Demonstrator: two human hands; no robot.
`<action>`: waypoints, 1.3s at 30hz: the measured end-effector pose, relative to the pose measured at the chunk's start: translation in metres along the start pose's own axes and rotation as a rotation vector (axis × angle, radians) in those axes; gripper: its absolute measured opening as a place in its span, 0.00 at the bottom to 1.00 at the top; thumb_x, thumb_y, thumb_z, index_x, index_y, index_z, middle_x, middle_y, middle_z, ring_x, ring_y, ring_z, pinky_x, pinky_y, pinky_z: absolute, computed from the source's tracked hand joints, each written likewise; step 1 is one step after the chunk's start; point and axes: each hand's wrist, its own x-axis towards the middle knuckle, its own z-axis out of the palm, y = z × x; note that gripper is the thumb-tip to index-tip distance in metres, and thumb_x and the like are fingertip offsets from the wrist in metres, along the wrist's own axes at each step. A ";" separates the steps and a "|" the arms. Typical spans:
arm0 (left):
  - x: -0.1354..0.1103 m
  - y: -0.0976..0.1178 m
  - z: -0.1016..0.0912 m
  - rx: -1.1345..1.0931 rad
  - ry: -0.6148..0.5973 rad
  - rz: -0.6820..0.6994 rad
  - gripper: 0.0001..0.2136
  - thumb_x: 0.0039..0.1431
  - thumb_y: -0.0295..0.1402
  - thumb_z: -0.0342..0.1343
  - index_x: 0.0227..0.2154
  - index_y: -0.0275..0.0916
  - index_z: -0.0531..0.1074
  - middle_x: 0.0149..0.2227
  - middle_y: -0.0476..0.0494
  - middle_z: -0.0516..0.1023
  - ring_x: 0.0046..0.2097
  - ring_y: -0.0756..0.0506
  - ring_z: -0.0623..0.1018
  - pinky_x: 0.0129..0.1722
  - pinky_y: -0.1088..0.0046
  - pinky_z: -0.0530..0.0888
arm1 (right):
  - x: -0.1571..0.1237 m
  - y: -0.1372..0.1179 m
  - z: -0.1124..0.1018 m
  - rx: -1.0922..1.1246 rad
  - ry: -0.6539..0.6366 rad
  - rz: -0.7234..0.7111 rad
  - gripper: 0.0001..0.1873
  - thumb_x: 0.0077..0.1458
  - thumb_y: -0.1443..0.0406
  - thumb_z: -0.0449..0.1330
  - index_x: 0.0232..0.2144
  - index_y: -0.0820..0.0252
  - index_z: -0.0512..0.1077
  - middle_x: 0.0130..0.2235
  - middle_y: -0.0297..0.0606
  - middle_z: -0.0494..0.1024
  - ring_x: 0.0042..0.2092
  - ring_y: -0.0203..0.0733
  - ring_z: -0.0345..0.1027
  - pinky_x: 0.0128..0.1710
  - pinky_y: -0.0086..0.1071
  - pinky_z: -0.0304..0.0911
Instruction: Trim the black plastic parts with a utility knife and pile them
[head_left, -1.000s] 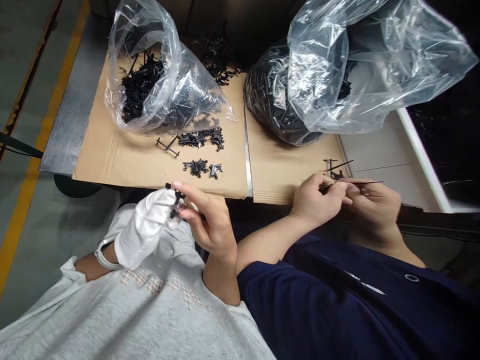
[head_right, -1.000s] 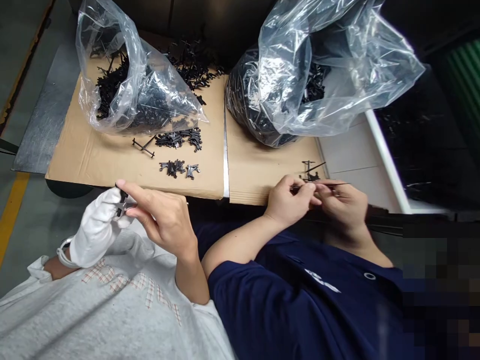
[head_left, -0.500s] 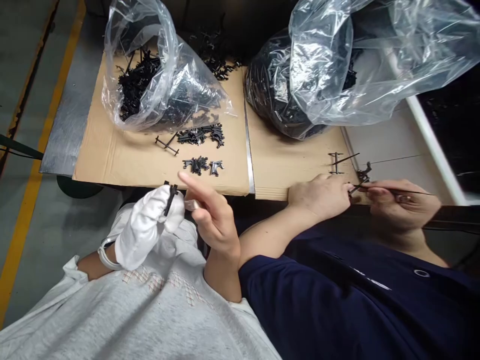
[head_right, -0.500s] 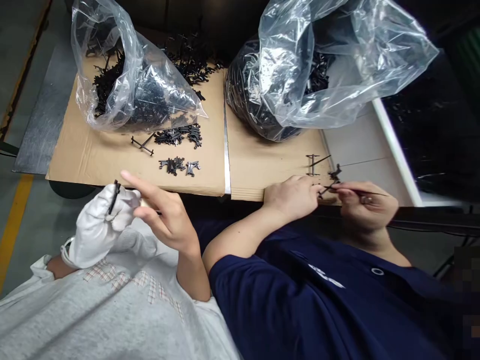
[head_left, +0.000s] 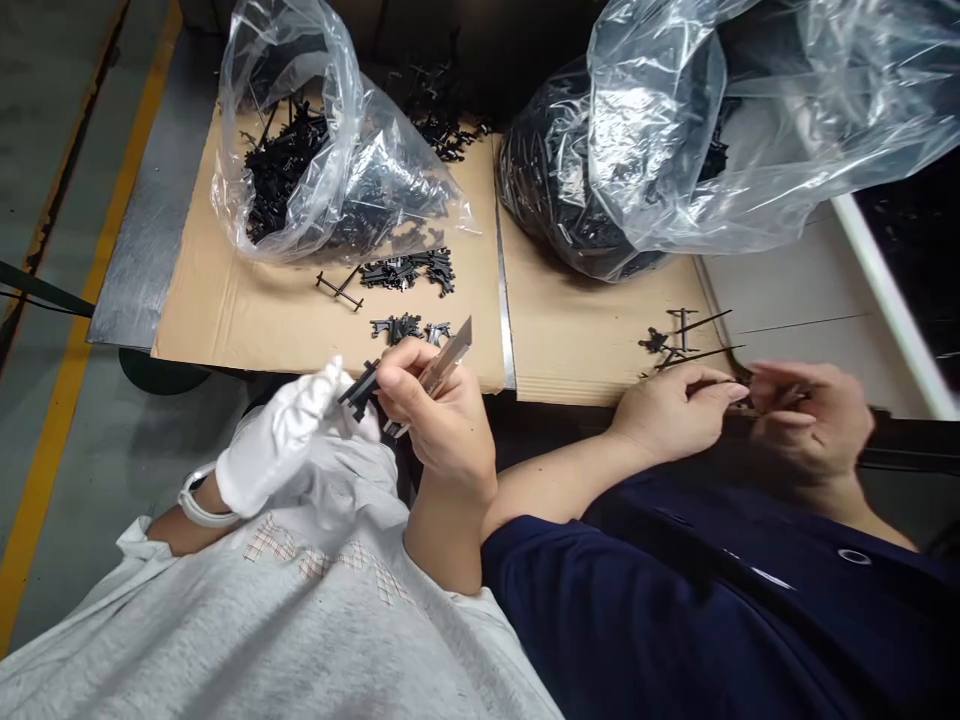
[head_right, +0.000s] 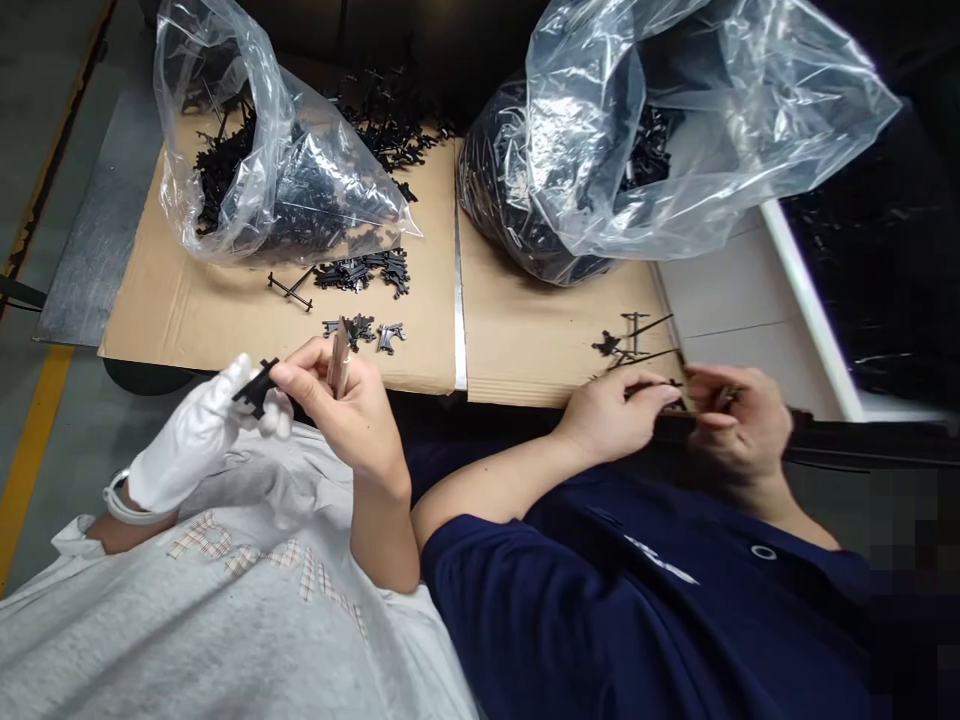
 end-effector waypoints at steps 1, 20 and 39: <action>-0.014 -0.013 -0.040 0.006 0.036 -0.011 0.22 0.71 0.52 0.53 0.29 0.40 0.74 0.32 0.43 0.81 0.34 0.45 0.80 0.35 0.69 0.79 | 0.001 0.001 -0.004 -0.034 0.013 -0.003 0.24 0.56 0.45 0.69 0.24 0.57 0.72 0.19 0.23 0.58 0.21 0.29 0.47 0.20 0.28 0.46; -0.032 -0.087 -0.132 -0.019 0.220 0.130 0.17 0.70 0.41 0.48 0.29 0.38 0.71 0.31 0.48 0.76 0.31 0.51 0.71 0.36 0.75 0.70 | 0.084 0.040 -0.108 -1.123 0.591 0.202 0.05 0.53 0.64 0.65 0.31 0.56 0.72 0.34 0.39 0.77 0.38 0.48 0.70 0.42 0.39 0.64; -0.004 -0.086 -0.099 -0.799 -0.259 -0.362 0.15 0.72 0.35 0.47 0.27 0.39 0.57 0.19 0.55 0.49 0.19 0.54 0.50 0.20 0.79 0.57 | 0.014 0.010 -0.031 -0.645 -0.092 -0.425 0.05 0.65 0.66 0.64 0.43 0.55 0.77 0.41 0.38 0.83 0.40 0.41 0.77 0.42 0.35 0.73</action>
